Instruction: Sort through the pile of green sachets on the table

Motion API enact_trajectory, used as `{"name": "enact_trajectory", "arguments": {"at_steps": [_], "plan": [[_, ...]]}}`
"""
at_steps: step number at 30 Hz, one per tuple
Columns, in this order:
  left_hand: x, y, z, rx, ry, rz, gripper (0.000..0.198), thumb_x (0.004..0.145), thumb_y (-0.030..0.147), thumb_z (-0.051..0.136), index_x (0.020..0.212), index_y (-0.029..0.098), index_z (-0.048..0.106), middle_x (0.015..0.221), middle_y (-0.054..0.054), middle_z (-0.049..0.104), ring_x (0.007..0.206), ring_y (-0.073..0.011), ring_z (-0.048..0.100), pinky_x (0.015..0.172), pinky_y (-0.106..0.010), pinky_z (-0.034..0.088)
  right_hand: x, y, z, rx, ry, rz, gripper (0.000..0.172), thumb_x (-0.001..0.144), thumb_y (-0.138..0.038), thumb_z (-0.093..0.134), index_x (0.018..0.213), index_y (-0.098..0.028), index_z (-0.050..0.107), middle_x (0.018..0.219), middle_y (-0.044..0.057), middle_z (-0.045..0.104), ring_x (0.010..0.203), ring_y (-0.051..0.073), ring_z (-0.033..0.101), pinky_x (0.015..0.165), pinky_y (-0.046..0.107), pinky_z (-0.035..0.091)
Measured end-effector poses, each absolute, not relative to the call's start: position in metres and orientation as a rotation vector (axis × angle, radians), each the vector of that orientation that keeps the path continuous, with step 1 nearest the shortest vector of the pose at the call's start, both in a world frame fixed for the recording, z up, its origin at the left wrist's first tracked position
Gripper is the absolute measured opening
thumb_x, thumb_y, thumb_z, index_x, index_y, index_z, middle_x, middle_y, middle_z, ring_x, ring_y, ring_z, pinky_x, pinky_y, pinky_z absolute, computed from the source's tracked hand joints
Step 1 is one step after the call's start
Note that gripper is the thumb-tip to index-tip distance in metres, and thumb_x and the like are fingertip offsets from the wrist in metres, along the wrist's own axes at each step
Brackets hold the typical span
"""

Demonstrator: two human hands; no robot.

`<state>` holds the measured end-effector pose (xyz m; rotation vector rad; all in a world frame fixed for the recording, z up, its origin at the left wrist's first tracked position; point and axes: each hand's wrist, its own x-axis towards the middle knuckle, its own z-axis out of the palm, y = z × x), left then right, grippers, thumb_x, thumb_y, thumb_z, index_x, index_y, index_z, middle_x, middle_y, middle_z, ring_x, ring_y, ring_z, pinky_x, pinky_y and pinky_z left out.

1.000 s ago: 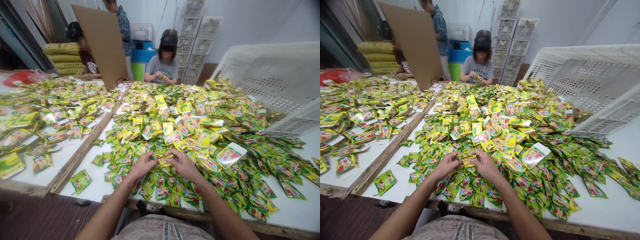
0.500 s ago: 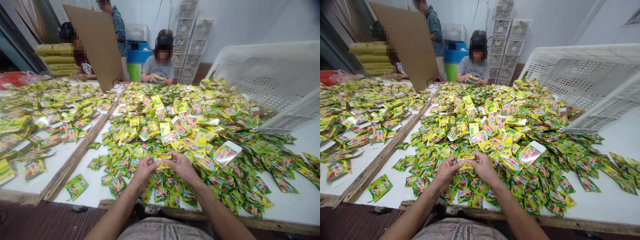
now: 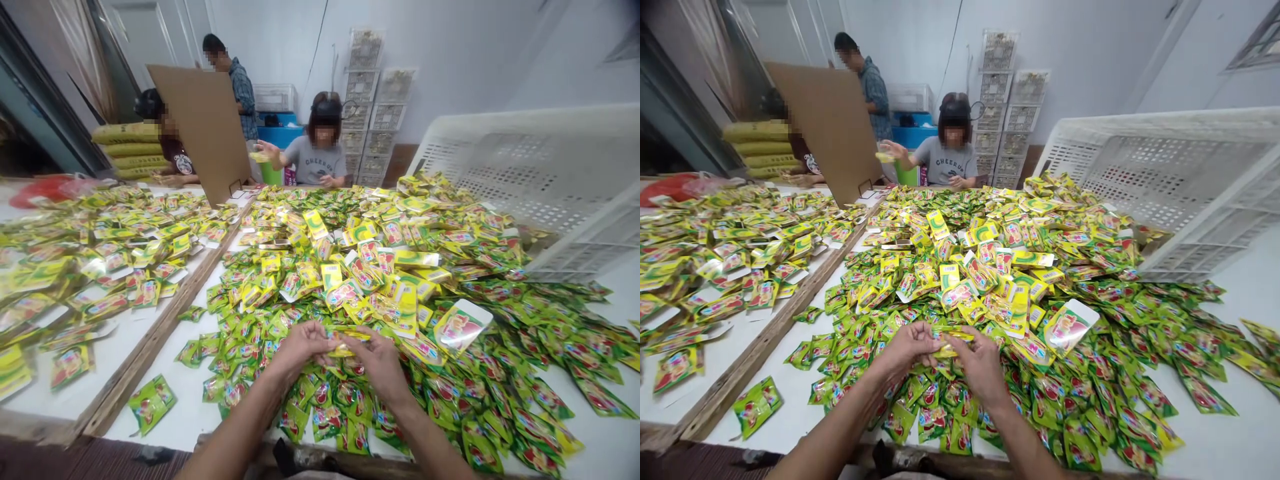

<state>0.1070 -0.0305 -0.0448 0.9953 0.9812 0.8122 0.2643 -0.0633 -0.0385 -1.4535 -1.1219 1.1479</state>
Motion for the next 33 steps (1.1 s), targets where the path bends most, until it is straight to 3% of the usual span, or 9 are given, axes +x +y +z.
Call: {"name": "enact_trajectory", "arguments": {"at_steps": [3,5,7,9,13,19,21,25,33], "plan": [[0.112,-0.001,-0.032,1.502,1.314,0.902,0.028,0.072,0.043,0.061,0.072,0.016,0.056,0.062,-0.004,0.062,0.058,-0.017,0.059,0.056,-0.029,0.044,0.278,-0.058,-0.042,-1.578,-1.145,0.911,0.044,0.066,-0.054,0.065,0.09,-0.017,0.063,0.047,-0.004,0.048,0.044,0.015,0.041,0.043,0.027,0.032],[0.123,0.018,-0.027,1.927,1.552,0.895,0.024,0.079,0.037,0.051,0.085,0.014,0.06,0.081,-0.011,0.065,0.078,-0.0237,0.06,0.071,-0.036,0.045,0.285,-0.055,-0.049,-1.645,-1.168,0.799,0.046,0.067,-0.055,0.061,0.092,-0.016,0.063,0.045,-0.004,0.044,0.042,0.015,0.038,0.042,0.027,0.03],[0.137,0.03,-0.027,2.226,1.573,0.765,0.034,0.073,0.027,0.056,0.105,0.012,0.058,0.106,-0.017,0.062,0.1,-0.0301,0.054,0.084,-0.042,0.04,0.29,-0.052,-0.057,-1.674,-1.181,0.718,0.045,0.07,-0.054,0.059,0.094,-0.016,0.062,0.047,-0.004,0.044,0.043,0.016,0.04,0.042,0.027,0.031],[0.15,0.037,-0.033,2.329,1.47,0.672,0.057,0.061,0.015,0.064,0.117,0.012,0.053,0.12,-0.018,0.055,0.111,-0.0328,0.047,0.09,-0.042,0.037,0.296,-0.051,-0.063,-1.641,-1.171,0.694,0.044,0.071,-0.053,0.059,0.095,-0.016,0.062,0.049,-0.003,0.047,0.045,0.017,0.044,0.044,0.028,0.035],[0.151,0.035,-0.043,2.336,1.389,0.606,0.065,0.057,0.005,0.058,0.121,0.012,0.051,0.116,-0.017,0.059,0.107,-0.0306,0.051,0.089,-0.039,0.039,0.309,-0.049,-0.063,-1.611,-1.073,0.72,0.046,0.067,-0.052,0.064,0.097,-0.016,0.062,0.046,-0.006,0.042,0.045,0.016,0.046,0.046,0.029,0.041],[0.103,0.008,-0.034,1.801,1.262,0.739,0.046,0.073,0.02,0.052,0.119,0.018,0.056,0.091,-0.006,0.068,0.071,-0.0206,0.061,0.065,-0.03,0.046,0.309,-0.037,-0.042,-1.433,-0.849,0.872,0.059,0.058,-0.051,0.072,0.102,-0.016,0.057,0.059,-0.002,0.056,0.058,0.019,0.055,0.056,0.031,0.047],[0.092,-0.006,-0.035,1.445,1.075,0.838,0.039,0.073,0.029,0.059,0.11,0.018,0.061,0.095,-0.005,0.068,0.07,-0.0181,0.062,0.062,-0.027,0.046,0.302,-0.031,-0.036,-1.386,-0.872,0.883,0.058,0.057,-0.052,0.071,0.1,-0.016,0.056,0.063,0.0,0.06,0.061,0.019,0.057,0.056,0.03,0.046],[0.08,-0.031,-0.046,0.999,0.956,0.993,0.045,0.067,0.037,0.07,0.105,0.015,0.062,0.092,-0.007,0.069,0.074,-0.0175,0.063,0.065,-0.025,0.047,0.291,-0.023,-0.03,-1.426,-1.103,0.99,0.053,0.058,-0.051,0.072,0.095,-0.016,0.058,0.054,-0.004,0.055,0.052,0.016,0.052,0.048,0.027,0.038],[0.07,-0.047,-0.052,0.7,0.882,1.145,0.041,0.067,0.028,0.073,0.104,0.016,0.061,0.09,-0.006,0.07,0.073,-0.0163,0.065,0.063,-0.023,0.049,0.286,-0.023,-0.023,-1.358,-0.909,0.966,0.054,0.053,-0.051,0.075,0.091,-0.018,0.058,0.057,-0.003,0.058,0.052,0.016,0.053,0.049,0.027,0.039]]}}
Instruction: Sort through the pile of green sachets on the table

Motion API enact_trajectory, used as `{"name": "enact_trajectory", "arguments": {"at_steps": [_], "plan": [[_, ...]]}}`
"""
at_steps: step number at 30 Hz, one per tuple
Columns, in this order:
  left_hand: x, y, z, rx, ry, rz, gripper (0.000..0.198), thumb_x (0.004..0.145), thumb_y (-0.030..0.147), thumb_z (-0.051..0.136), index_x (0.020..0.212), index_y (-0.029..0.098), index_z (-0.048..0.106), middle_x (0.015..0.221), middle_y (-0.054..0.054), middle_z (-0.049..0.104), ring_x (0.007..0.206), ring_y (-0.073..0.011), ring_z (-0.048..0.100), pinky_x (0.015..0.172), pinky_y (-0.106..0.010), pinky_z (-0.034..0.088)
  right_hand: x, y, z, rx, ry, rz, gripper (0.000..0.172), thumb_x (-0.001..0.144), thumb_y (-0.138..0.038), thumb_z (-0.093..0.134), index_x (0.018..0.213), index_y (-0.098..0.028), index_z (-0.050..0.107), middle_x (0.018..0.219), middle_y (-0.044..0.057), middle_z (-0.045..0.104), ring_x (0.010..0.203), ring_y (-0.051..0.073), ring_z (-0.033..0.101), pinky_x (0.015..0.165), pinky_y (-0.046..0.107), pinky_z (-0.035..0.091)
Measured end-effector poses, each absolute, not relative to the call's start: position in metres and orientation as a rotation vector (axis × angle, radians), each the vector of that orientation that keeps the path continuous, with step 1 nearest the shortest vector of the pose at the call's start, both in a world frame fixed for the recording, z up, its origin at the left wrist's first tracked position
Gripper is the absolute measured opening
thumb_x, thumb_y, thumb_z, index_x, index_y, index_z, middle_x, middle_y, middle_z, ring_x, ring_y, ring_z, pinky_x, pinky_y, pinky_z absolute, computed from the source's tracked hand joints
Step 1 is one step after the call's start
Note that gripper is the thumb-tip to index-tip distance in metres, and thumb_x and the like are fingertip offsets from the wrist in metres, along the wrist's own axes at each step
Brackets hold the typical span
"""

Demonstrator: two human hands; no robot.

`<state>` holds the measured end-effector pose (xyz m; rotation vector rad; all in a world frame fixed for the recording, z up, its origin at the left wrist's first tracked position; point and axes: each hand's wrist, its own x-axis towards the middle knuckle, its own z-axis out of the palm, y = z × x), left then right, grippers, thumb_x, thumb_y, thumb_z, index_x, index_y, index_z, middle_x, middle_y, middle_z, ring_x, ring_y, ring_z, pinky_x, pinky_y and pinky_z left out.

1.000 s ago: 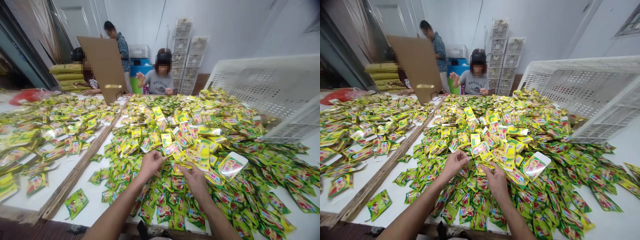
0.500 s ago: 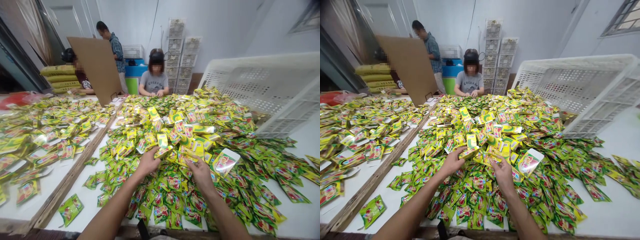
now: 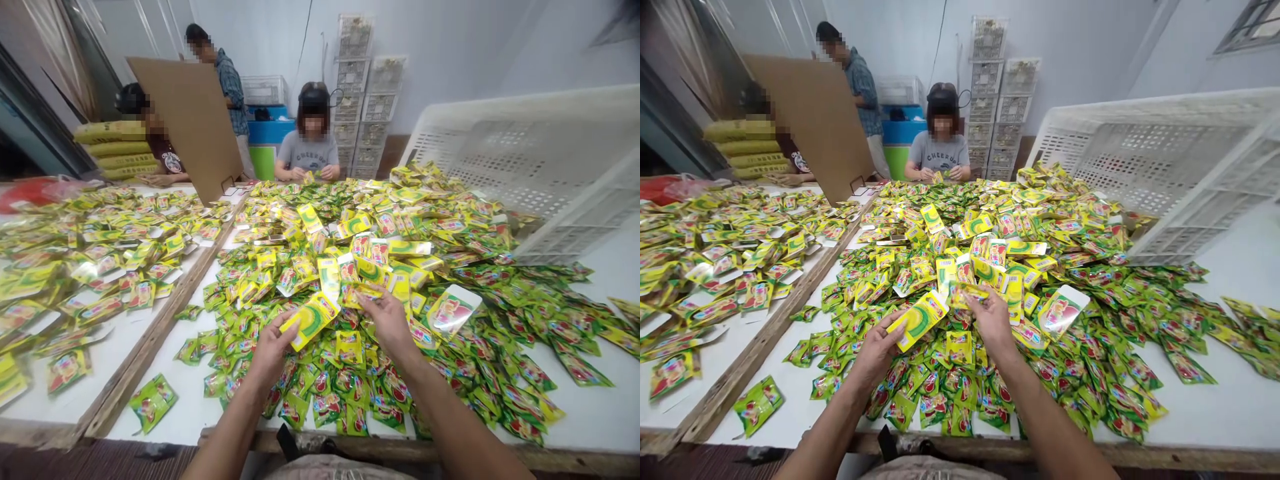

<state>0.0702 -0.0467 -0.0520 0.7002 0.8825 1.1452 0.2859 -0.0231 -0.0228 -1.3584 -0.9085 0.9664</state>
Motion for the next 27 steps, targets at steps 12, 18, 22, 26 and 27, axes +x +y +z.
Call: {"name": "enact_trajectory", "arguments": {"at_steps": [12,18,22,26,27], "plan": [[0.095,-0.06,-0.054,0.697,0.905,0.902,0.058,0.07,0.052,0.064,0.115,0.019,0.053,0.112,-0.011,0.059,0.09,-0.0209,0.061,0.07,-0.029,0.05,0.249,-0.041,-0.023,-1.323,-1.223,1.087,0.039,0.065,-0.048,0.07,0.089,-0.017,0.062,0.065,0.001,0.062,0.059,0.017,0.055,0.054,0.029,0.048],[0.115,-0.061,-0.07,0.892,1.041,1.101,0.095,0.049,0.033,0.083,0.13,0.023,0.033,0.117,-0.011,0.053,0.092,-0.0205,0.06,0.079,-0.031,0.048,0.239,-0.042,-0.049,-1.225,-0.974,1.03,0.039,0.066,-0.046,0.069,0.091,-0.017,0.062,0.081,0.005,0.068,0.074,0.022,0.062,0.065,0.033,0.051],[0.117,-0.061,-0.062,0.774,1.019,1.075,0.072,0.061,0.042,0.074,0.12,0.022,0.038,0.099,-0.007,0.06,0.077,-0.0171,0.062,0.064,-0.027,0.049,0.245,-0.046,-0.049,-1.207,-0.763,1.049,0.043,0.064,-0.043,0.072,0.096,-0.017,0.06,0.078,0.005,0.069,0.067,0.022,0.064,0.056,0.031,0.052],[0.111,-0.062,-0.052,0.776,1.18,1.027,0.052,0.071,0.054,0.058,0.111,0.024,0.047,0.107,-0.008,0.058,0.076,-0.0174,0.062,0.054,-0.023,0.047,0.247,-0.049,-0.044,-1.178,-0.61,1.143,0.05,0.062,-0.039,0.074,0.103,-0.018,0.057,0.078,0.004,0.069,0.06,0.021,0.065,0.049,0.03,0.052],[0.11,-0.063,-0.051,0.864,1.204,1.028,0.053,0.069,0.055,0.06,0.11,0.023,0.051,0.113,-0.01,0.055,0.086,-0.0204,0.062,0.06,-0.026,0.049,0.246,-0.049,-0.045,-1.167,-0.585,1.143,0.051,0.061,-0.038,0.074,0.105,-0.019,0.056,0.078,0.003,0.069,0.06,0.021,0.065,0.049,0.03,0.052]]}}
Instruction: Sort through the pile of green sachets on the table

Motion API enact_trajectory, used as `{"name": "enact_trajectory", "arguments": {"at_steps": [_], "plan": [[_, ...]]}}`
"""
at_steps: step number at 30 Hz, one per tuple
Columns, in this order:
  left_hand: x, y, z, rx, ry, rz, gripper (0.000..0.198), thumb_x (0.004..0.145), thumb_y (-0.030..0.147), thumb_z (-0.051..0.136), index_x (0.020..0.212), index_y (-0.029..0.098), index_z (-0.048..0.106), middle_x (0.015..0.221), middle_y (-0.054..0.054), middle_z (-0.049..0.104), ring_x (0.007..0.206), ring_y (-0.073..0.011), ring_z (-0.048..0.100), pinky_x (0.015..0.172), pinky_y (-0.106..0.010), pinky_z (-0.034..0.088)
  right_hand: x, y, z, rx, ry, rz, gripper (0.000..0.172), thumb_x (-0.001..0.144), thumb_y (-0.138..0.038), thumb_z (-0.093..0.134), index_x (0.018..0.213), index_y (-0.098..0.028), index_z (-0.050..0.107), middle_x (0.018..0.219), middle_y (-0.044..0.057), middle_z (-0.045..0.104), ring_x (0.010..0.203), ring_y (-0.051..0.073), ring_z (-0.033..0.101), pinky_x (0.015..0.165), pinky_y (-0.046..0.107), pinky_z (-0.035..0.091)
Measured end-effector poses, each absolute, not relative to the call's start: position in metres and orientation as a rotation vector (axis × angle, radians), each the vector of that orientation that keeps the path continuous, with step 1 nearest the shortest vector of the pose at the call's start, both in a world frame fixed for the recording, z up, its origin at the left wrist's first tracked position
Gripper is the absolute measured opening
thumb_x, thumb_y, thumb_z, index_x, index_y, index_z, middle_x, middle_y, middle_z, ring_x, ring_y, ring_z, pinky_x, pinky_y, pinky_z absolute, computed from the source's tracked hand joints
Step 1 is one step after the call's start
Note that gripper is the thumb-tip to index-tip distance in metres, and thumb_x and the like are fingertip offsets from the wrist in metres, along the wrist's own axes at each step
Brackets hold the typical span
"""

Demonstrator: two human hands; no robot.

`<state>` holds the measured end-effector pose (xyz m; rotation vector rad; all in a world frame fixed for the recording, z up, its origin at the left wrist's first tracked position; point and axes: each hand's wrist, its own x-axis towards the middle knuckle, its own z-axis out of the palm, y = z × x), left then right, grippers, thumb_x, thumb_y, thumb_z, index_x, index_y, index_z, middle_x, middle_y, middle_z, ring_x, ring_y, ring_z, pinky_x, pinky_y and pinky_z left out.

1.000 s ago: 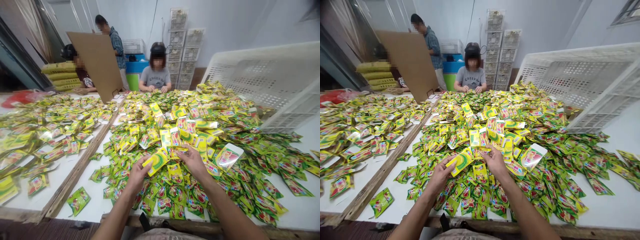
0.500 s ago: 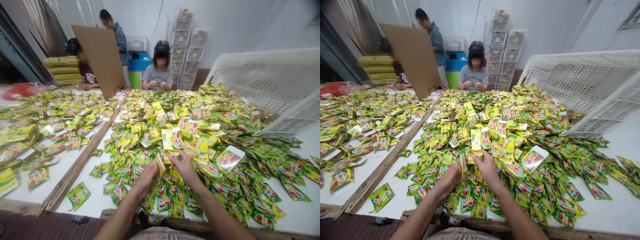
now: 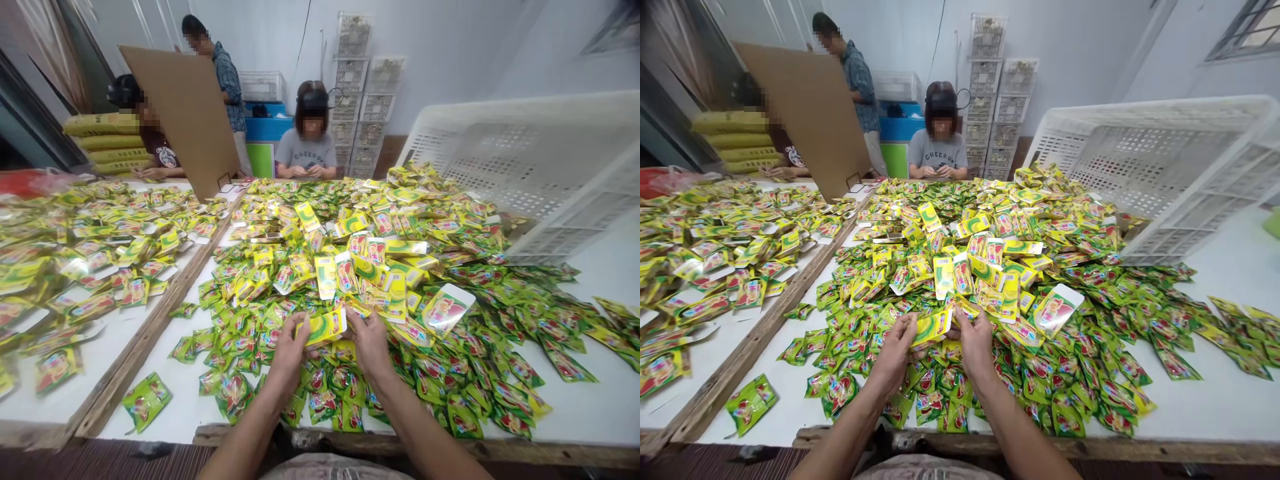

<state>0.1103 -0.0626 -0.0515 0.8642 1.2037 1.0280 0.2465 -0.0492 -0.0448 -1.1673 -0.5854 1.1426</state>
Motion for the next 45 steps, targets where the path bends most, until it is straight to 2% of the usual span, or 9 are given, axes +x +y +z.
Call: {"name": "enact_trajectory", "arguments": {"at_steps": [4,7,12,18,24,31,38,42,45], "plan": [[0.112,-0.065,-0.059,1.438,1.291,1.055,0.07,0.049,0.04,0.081,0.113,0.021,0.059,0.134,-0.012,0.04,0.121,-0.0303,0.041,0.096,-0.041,0.04,0.243,-0.045,-0.055,-1.167,-0.573,1.045,0.047,0.06,-0.037,0.074,0.1,-0.019,0.058,0.077,0.002,0.069,0.064,0.021,0.065,0.054,0.031,0.053],[0.108,-0.062,-0.06,1.629,1.282,1.058,0.058,0.063,0.033,0.073,0.117,0.021,0.058,0.126,-0.01,0.05,0.12,-0.0259,0.044,0.103,-0.041,0.032,0.247,-0.043,-0.056,-1.186,-0.598,1.037,0.044,0.061,-0.039,0.074,0.097,-0.019,0.057,0.078,0.002,0.069,0.061,0.02,0.063,0.051,0.029,0.051],[0.092,-0.06,-0.042,1.422,1.102,0.935,0.034,0.08,0.04,0.055,0.103,0.018,0.066,0.109,-0.008,0.065,0.103,-0.0249,0.057,0.092,-0.037,0.042,0.273,-0.046,-0.039,-1.216,-0.651,1.001,0.051,0.058,-0.041,0.077,0.098,-0.019,0.054,0.074,-0.001,0.065,0.058,0.016,0.061,0.052,0.027,0.05],[0.084,-0.065,-0.04,1.104,0.912,0.924,0.035,0.078,0.038,0.06,0.106,0.018,0.063,0.103,-0.008,0.067,0.092,-0.0229,0.061,0.079,-0.031,0.047,0.3,-0.04,-0.016,-1.333,-1.11,1.045,0.04,0.058,-0.045,0.075,0.085,-0.019,0.06,0.062,-0.002,0.062,0.059,0.017,0.058,0.053,0.028,0.047],[0.079,-0.066,-0.044,1.191,0.942,0.871,0.029,0.077,0.038,0.061,0.096,0.017,0.067,0.09,-0.005,0.069,0.081,-0.0196,0.06,0.072,-0.027,0.046,0.302,-0.028,0.002,-1.261,-1.247,1.133,0.039,0.057,-0.044,0.074,0.085,-0.02,0.062,0.068,-0.001,0.064,0.064,0.018,0.059,0.06,0.029,0.046],[0.079,-0.07,-0.042,1.029,0.851,0.865,0.025,0.077,0.034,0.063,0.093,0.016,0.067,0.086,-0.003,0.07,0.071,-0.0146,0.061,0.067,-0.023,0.045,0.299,-0.024,-0.003,-1.435,-1.82,1.09,0.019,0.064,-0.034,0.069,0.076,-0.02,0.066,0.046,-0.009,0.038,0.044,0.009,0.033,0.042,0.02,0.023],[0.086,-0.069,-0.046,0.826,0.82,0.894,0.033,0.068,0.033,0.072,0.094,0.014,0.066,0.085,-0.005,0.071,0.066,-0.0143,0.063,0.065,-0.024,0.046,0.276,-0.029,-0.013,-1.348,-1.772,0.986,0.016,0.062,-0.025,0.07,0.074,-0.02,0.061,0.058,-0.006,0.049,0.054,0.011,0.044,0.049,0.021,0.034],[0.088,-0.065,-0.048,0.729,0.81,0.937,0.035,0.064,0.03,0.075,0.092,0.012,0.066,0.083,-0.006,0.071,0.064,-0.0135,0.062,0.065,-0.024,0.047,0.271,-0.042,-0.01,-1.31,-1.686,0.977,0.018,0.073,-0.028,0.062,0.09,-0.021,0.063,0.075,0.0,0.062,0.069,0.017,0.057,0.063,0.027,0.045],[0.087,-0.064,-0.049,0.684,0.799,0.964,0.037,0.065,0.031,0.074,0.095,0.012,0.066,0.082,-0.008,0.071,0.065,-0.0151,0.063,0.065,-0.026,0.048,0.269,-0.051,-0.006,-1.313,-1.752,0.806,0.011,0.078,-0.029,0.058,0.082,-0.022,0.065,0.077,0.002,0.066,0.074,0.02,0.06,0.071,0.032,0.046]]}}
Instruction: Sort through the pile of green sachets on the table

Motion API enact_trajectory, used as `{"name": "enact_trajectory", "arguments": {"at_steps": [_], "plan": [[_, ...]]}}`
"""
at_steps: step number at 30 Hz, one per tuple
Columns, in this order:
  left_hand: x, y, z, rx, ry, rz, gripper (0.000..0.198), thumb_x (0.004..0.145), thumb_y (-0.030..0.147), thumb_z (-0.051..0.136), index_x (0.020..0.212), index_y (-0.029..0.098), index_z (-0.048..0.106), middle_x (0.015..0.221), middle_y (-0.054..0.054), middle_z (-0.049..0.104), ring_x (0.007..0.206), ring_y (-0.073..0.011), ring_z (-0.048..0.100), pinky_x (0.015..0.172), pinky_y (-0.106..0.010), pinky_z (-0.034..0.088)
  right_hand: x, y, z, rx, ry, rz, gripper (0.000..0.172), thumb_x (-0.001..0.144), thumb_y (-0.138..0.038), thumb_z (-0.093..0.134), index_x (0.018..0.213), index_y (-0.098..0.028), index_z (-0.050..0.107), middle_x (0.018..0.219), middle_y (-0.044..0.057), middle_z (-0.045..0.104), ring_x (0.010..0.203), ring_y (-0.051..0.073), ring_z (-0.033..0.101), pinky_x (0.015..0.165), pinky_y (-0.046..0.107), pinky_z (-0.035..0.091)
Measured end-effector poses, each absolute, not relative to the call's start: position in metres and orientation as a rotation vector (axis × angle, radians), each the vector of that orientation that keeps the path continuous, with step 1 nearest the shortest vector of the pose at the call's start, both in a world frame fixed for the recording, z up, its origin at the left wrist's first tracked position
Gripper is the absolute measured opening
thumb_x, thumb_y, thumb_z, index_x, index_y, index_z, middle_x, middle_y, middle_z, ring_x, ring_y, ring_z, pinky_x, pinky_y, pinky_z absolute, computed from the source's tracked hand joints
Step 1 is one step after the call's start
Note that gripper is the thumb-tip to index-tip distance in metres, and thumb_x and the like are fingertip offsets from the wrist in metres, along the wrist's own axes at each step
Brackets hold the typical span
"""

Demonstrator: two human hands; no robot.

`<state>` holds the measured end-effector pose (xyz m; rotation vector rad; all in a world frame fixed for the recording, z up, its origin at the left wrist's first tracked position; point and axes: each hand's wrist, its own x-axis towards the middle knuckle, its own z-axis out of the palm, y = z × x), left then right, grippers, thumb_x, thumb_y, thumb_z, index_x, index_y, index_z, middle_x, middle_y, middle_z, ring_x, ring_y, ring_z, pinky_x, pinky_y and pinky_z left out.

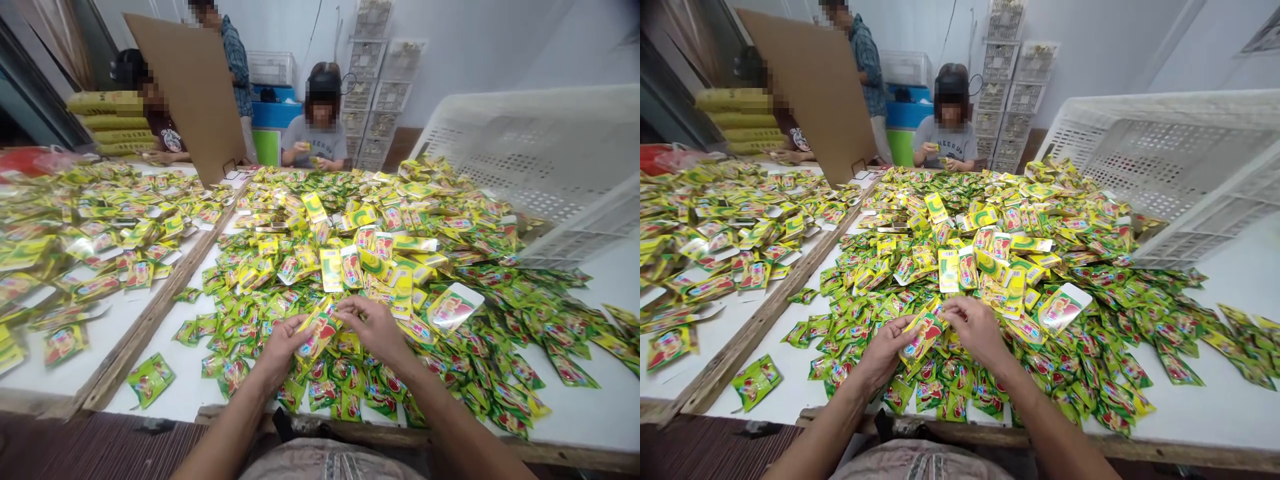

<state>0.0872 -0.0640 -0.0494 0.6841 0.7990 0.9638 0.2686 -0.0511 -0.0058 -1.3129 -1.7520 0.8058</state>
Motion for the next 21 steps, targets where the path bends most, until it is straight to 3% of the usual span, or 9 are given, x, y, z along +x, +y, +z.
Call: {"name": "enact_trajectory", "arguments": {"at_steps": [2,6,12,21], "plan": [[0.086,-0.064,-0.049,0.66,0.785,0.976,0.039,0.065,0.032,0.074,0.097,0.012,0.065,0.08,-0.008,0.071,0.063,-0.0154,0.063,0.063,-0.026,0.048,0.266,-0.055,-0.004,-1.308,-1.763,0.751,0.014,0.082,-0.03,0.054,0.078,-0.023,0.065,0.075,0.003,0.067,0.074,0.02,0.06,0.072,0.033,0.046],[0.083,-0.066,-0.048,0.663,0.758,0.956,0.035,0.066,0.03,0.073,0.096,0.013,0.066,0.081,-0.008,0.071,0.066,-0.0159,0.064,0.066,-0.026,0.048,0.26,-0.059,-0.006,-1.331,-1.608,0.597,0.013,0.084,-0.032,0.052,0.089,-0.022,0.059,0.081,0.004,0.067,0.078,0.02,0.061,0.072,0.032,0.046],[0.082,-0.068,-0.047,0.736,0.862,1.021,0.033,0.067,0.033,0.072,0.093,0.013,0.068,0.079,-0.006,0.071,0.064,-0.0149,0.062,0.064,-0.025,0.046,0.245,-0.07,-0.015,-1.327,-1.881,0.368,0.011,0.082,-0.026,0.053,0.089,-0.022,0.061,0.089,0.006,0.068,0.089,0.024,0.059,0.082,0.038,0.038],[0.08,-0.073,-0.048,0.8,0.897,0.988,0.035,0.064,0.036,0.074,0.09,0.013,0.068,0.077,-0.005,0.07,0.063,-0.015,0.062,0.064,-0.026,0.047,0.238,-0.078,-0.025,-1.403,-1.613,0.755,0.023,0.082,-0.032,0.052,0.103,-0.023,0.051,0.082,0.003,0.068,0.077,0.021,0.062,0.074,0.034,0.044]]}}
